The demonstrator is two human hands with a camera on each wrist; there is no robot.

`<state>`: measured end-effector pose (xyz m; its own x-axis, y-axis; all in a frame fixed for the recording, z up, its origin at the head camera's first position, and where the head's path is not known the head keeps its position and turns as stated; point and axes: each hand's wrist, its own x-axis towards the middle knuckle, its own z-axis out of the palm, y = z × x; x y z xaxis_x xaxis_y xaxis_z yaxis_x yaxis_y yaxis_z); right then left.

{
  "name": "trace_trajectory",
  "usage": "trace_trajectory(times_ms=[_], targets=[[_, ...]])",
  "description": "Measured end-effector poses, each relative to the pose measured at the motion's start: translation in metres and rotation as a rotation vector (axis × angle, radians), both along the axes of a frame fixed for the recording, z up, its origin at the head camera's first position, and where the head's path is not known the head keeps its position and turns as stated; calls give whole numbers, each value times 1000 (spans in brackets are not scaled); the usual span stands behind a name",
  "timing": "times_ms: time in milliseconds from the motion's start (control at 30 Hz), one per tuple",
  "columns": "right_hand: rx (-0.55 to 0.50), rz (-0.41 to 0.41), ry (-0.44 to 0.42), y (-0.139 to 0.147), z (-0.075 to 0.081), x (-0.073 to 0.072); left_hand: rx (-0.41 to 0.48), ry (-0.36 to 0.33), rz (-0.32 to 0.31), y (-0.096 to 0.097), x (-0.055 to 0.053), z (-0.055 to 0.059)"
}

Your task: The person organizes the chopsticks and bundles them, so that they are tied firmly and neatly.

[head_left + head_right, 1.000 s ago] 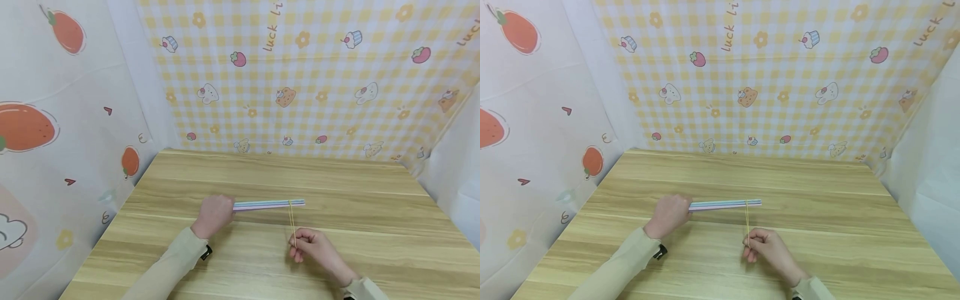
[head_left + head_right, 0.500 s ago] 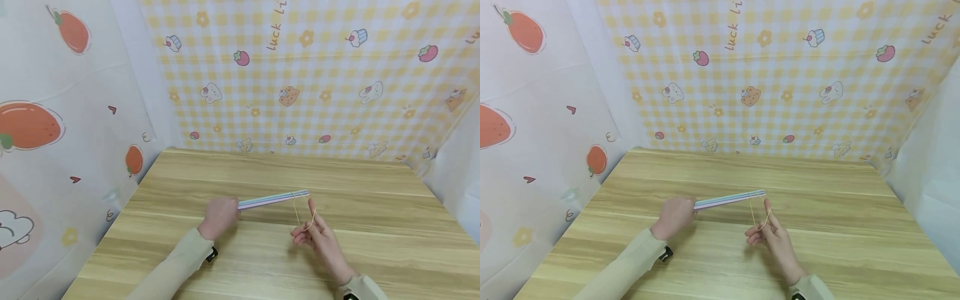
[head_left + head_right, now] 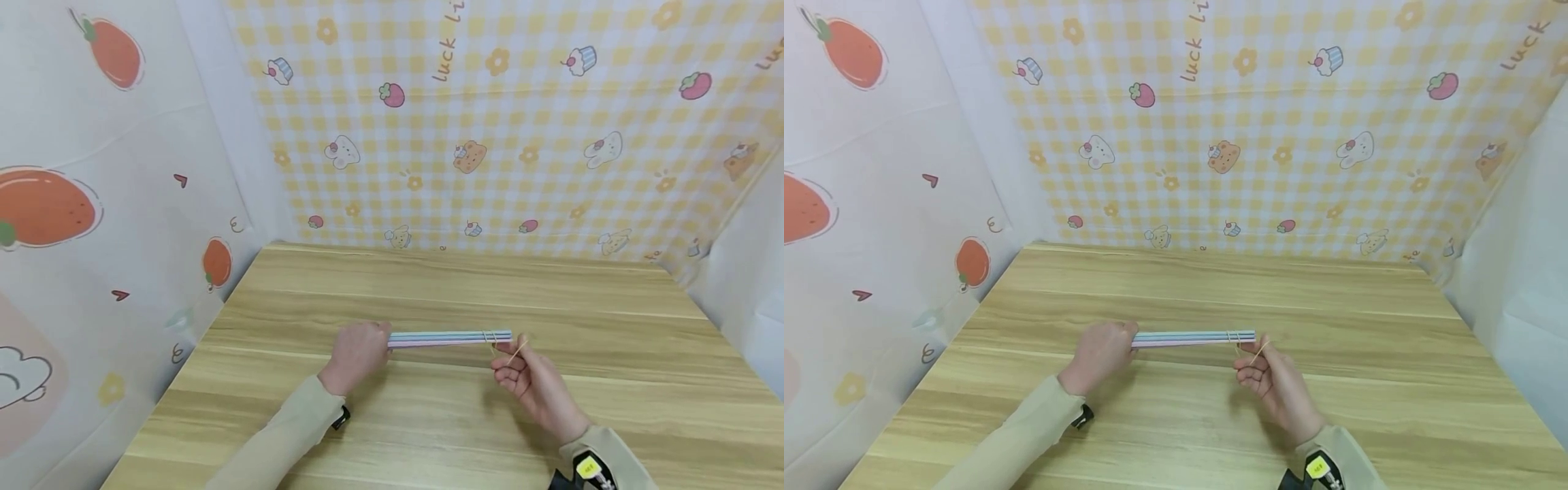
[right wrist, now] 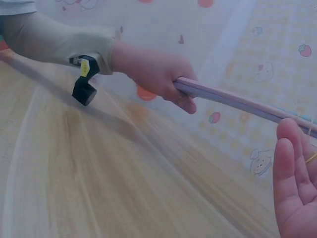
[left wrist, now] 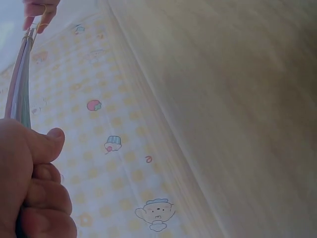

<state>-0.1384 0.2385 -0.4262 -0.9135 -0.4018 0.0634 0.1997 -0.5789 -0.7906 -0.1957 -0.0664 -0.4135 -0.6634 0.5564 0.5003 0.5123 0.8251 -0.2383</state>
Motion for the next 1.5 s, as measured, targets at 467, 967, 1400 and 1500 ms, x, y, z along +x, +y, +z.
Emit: trace_trajectory(times_ms=[467, 967, 1400, 1500], targets=[[275, -1, -81, 5, 17, -13, -49, 62, -53, 0, -1, 3], [431, -25, -75, 7, 19, -17, -71, 80, -42, 1, 1, 3], [1088, -184, 255, 7, 30, -11, -74, 12, -36, -1, 1, 2], [1180, -203, 331, 7, 31, -11, -74, 10, -39, -1, 1, 1]])
